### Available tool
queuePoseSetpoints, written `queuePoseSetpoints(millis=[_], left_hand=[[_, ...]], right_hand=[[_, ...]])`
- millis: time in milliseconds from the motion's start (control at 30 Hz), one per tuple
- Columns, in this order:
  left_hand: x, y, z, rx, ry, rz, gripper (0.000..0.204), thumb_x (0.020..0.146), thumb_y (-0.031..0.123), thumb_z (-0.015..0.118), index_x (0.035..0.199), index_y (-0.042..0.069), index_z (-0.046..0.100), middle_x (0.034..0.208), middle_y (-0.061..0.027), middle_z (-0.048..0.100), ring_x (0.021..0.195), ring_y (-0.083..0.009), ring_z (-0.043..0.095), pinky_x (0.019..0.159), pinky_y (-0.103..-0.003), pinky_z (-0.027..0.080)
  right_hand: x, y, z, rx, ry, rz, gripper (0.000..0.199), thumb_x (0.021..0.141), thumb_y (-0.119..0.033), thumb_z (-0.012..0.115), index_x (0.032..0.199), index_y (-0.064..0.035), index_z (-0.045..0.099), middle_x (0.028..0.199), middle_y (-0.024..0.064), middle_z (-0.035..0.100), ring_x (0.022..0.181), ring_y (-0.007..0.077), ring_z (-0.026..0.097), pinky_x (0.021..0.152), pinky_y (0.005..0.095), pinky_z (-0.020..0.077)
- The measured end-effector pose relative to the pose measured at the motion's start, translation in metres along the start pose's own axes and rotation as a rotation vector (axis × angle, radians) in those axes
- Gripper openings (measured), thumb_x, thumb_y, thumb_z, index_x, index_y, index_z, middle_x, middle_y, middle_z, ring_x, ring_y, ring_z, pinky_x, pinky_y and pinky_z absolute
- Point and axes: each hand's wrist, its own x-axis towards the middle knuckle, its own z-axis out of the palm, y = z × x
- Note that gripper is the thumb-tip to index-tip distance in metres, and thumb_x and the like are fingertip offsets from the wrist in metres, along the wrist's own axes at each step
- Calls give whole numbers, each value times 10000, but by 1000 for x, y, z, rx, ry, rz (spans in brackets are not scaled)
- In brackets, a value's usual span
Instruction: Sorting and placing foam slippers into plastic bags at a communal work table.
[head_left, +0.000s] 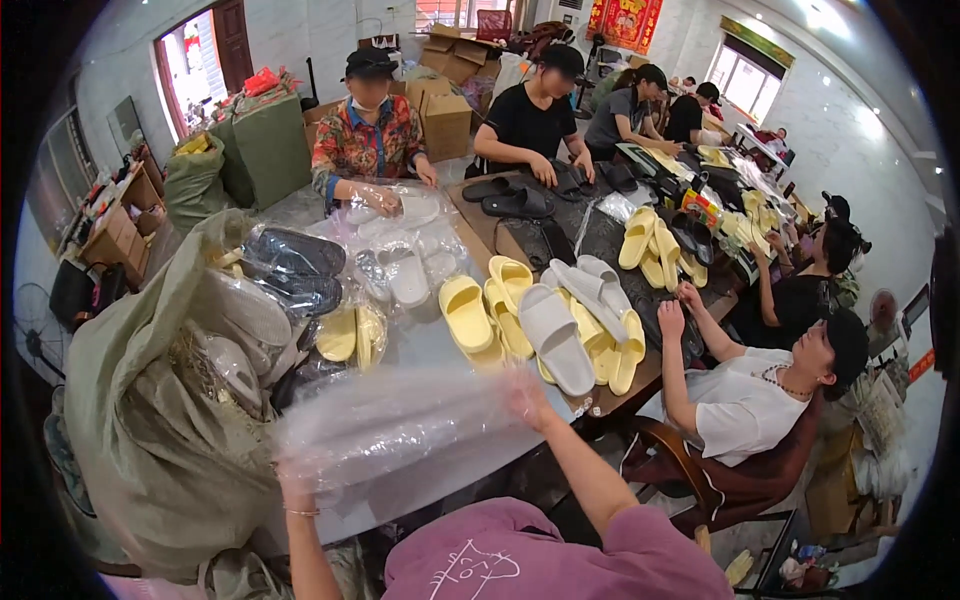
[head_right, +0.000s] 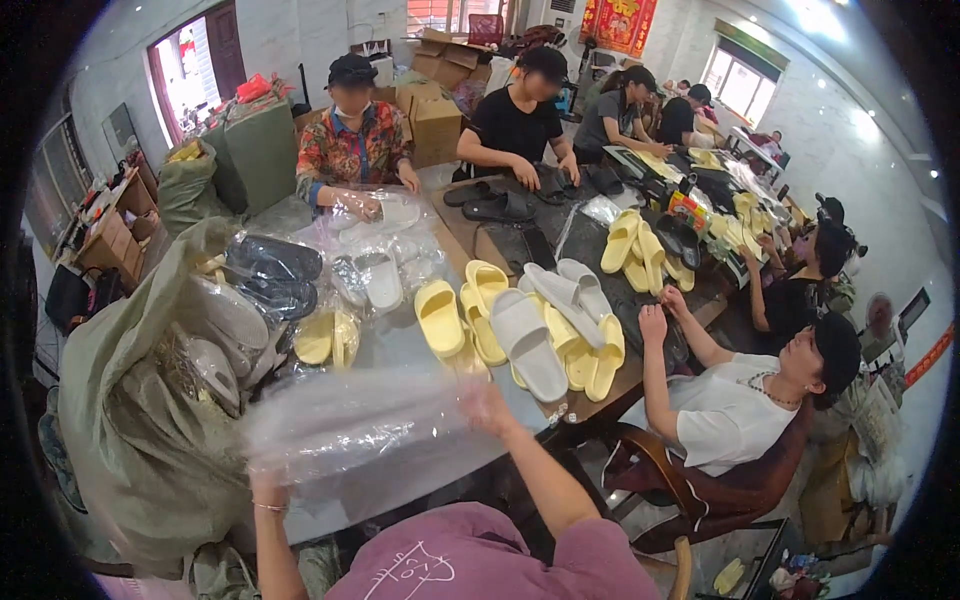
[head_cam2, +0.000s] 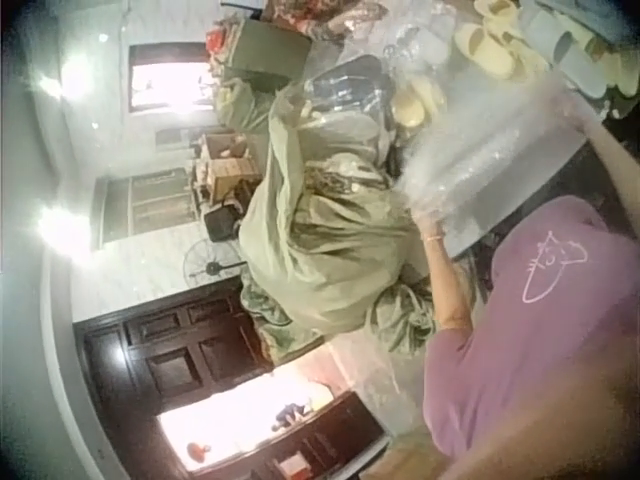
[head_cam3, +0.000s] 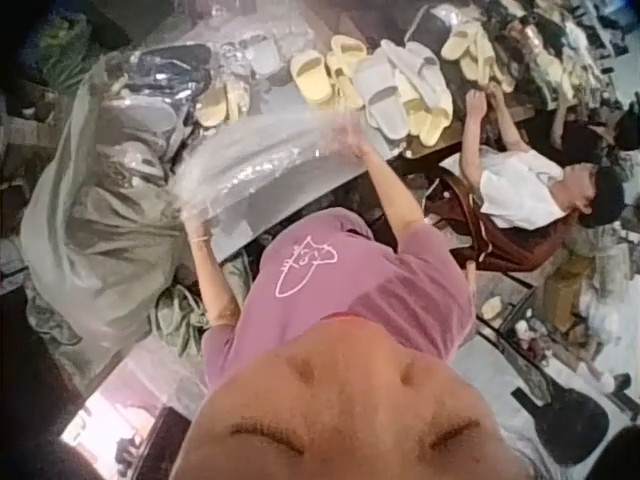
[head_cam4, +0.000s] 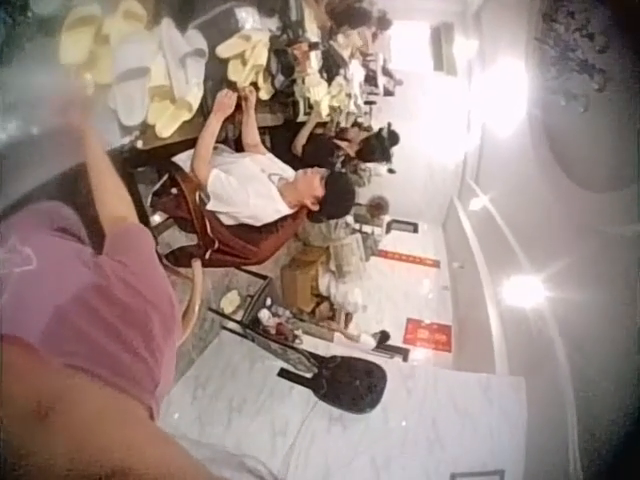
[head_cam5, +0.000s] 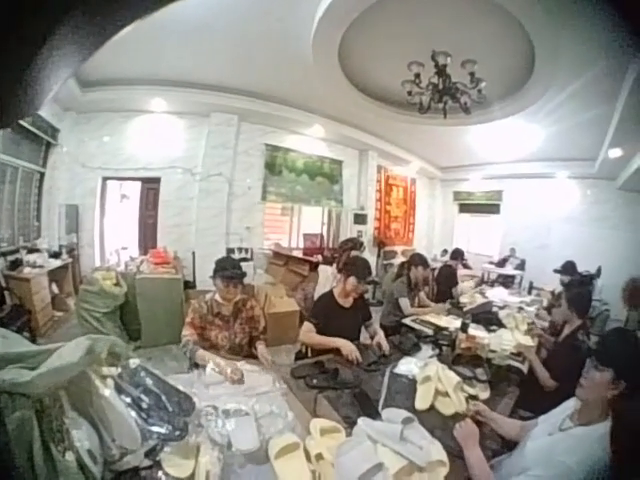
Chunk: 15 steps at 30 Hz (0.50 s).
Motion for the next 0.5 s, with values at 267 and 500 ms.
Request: queuePoseSetpoints(millis=[267, 500], left_hand=[[5, 114, 38, 28, 27, -294, 238, 766, 114, 681, 954, -21, 622, 861, -37, 636, 709, -128, 586, 649, -278, 472], [-12, -67, 75, 550, -201, -619, 635, 730, 416, 680, 1134, -49, 527, 1087, -184, 594, 929, -290, 586, 803, -379, 453]], right_hand=[[62, -19, -54, 808, -284, 927, 389, 673, -262, 771, 935, -1, 651, 872, 45, 651, 798, 141, 592, 717, 272, 462], [-3, 49, 70, 461, -636, 1046, 795, 583, -345, 820, 1214, 22, 506, 1130, 155, 593, 1035, 242, 555, 893, 316, 418]])
